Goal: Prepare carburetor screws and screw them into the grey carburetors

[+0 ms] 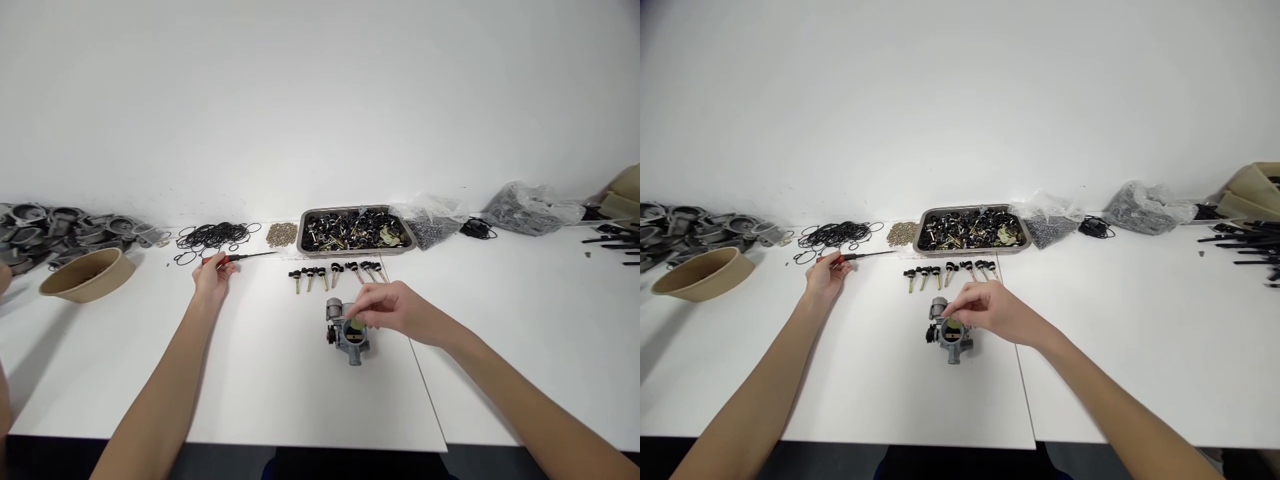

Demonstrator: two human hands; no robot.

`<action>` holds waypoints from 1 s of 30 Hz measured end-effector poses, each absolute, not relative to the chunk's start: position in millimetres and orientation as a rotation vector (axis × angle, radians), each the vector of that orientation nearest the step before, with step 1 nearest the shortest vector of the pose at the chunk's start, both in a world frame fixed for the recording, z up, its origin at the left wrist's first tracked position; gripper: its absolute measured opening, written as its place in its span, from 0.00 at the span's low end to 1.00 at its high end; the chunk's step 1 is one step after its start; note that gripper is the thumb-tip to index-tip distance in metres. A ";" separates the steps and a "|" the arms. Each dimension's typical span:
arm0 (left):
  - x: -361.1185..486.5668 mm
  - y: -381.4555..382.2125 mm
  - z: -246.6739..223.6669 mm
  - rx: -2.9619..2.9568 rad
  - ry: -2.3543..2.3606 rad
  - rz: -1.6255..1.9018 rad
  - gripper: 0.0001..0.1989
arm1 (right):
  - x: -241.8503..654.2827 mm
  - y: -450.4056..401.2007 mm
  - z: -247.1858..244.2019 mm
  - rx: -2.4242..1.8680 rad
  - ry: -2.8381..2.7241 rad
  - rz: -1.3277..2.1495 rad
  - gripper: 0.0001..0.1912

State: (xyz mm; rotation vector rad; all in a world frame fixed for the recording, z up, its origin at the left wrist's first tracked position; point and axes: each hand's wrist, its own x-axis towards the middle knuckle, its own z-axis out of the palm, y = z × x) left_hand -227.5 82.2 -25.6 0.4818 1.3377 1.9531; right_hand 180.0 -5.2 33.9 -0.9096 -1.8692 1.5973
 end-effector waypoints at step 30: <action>-222.5 75.1 -16.8 0.501 1.235 1.888 0.05 | 166.9 -3.1 18.1 -1.047 -1.783 1.369 0.11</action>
